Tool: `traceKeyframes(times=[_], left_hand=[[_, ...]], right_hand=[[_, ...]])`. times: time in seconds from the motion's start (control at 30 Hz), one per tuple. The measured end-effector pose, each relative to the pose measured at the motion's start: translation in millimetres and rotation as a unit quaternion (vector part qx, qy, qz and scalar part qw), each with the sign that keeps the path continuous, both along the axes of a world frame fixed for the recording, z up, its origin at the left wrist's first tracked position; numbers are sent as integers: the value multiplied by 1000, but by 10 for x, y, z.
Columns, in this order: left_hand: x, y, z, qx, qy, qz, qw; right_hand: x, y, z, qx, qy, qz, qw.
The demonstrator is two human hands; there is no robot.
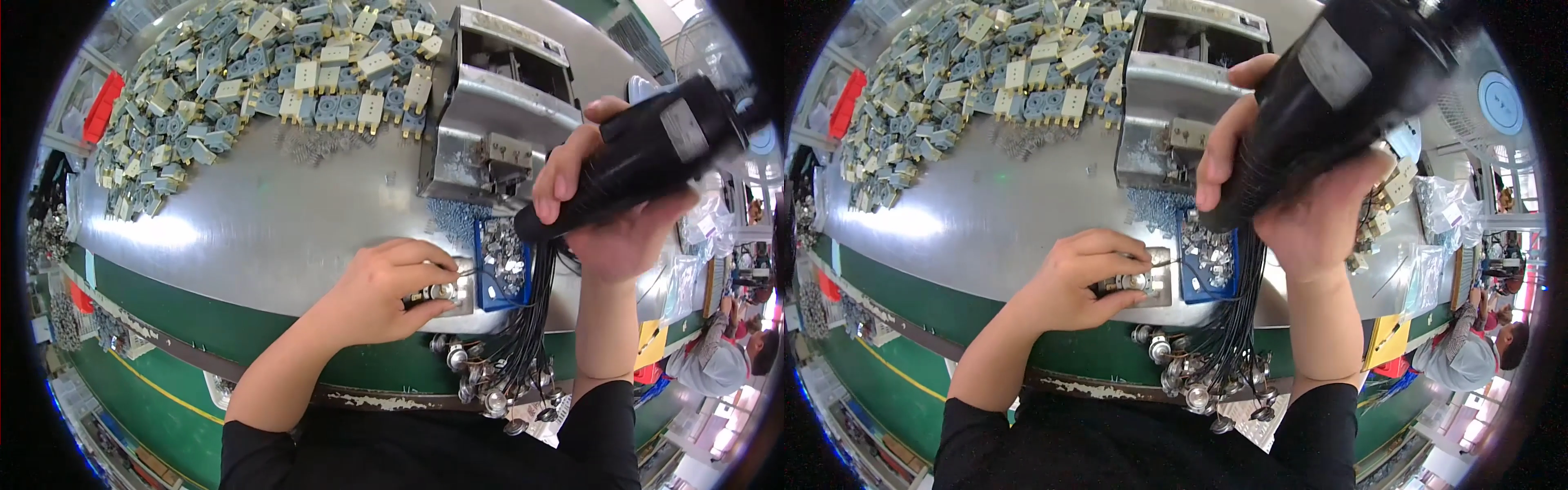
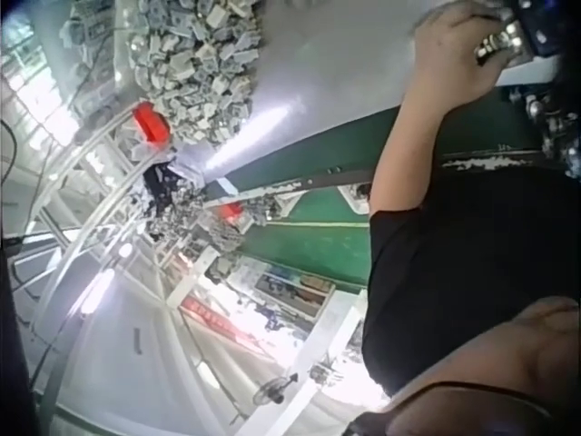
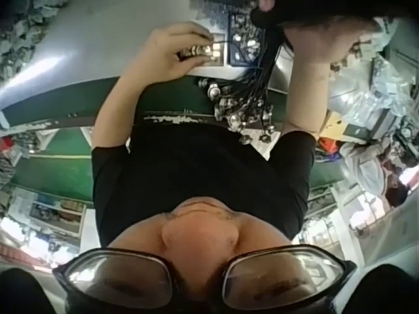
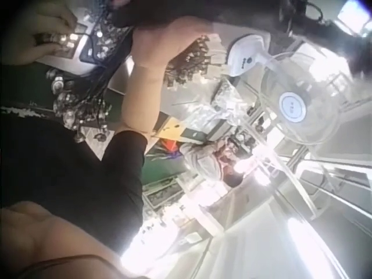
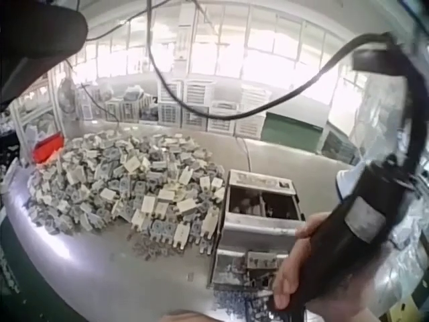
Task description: Assembling wire harnesses into metal components using a handheld power tool on a factory production line.
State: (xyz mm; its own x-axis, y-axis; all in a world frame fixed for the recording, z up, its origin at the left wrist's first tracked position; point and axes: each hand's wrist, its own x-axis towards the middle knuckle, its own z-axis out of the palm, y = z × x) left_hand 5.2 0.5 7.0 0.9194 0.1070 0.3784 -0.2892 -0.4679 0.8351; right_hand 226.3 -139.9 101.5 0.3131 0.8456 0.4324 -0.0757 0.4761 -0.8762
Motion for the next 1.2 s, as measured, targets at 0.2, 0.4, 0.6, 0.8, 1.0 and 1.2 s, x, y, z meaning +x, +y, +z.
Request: traceKeyframes(times=[0.2,0.4,0.6,0.8,1.0,1.2], left_hand=[[-38,16,5,1,18,2,1000],[-23,21,0,4,12,3,1000],[-7,34,-8,0,9,1,1000],[0,41,1,2,5,3,1000],[-19,25,3,3,5,3,1000],[-46,-5,-37,-5,9,3,1000]], right_hand=[[-49,292,231,46,35,-232,971],[-74,431,293,1,-3,-330,944],[-52,455,231,10,-1,-320,947],[-38,458,211,14,18,-308,951],[-129,438,221,-3,-22,-309,951],[-271,361,208,-38,-31,-301,952]])
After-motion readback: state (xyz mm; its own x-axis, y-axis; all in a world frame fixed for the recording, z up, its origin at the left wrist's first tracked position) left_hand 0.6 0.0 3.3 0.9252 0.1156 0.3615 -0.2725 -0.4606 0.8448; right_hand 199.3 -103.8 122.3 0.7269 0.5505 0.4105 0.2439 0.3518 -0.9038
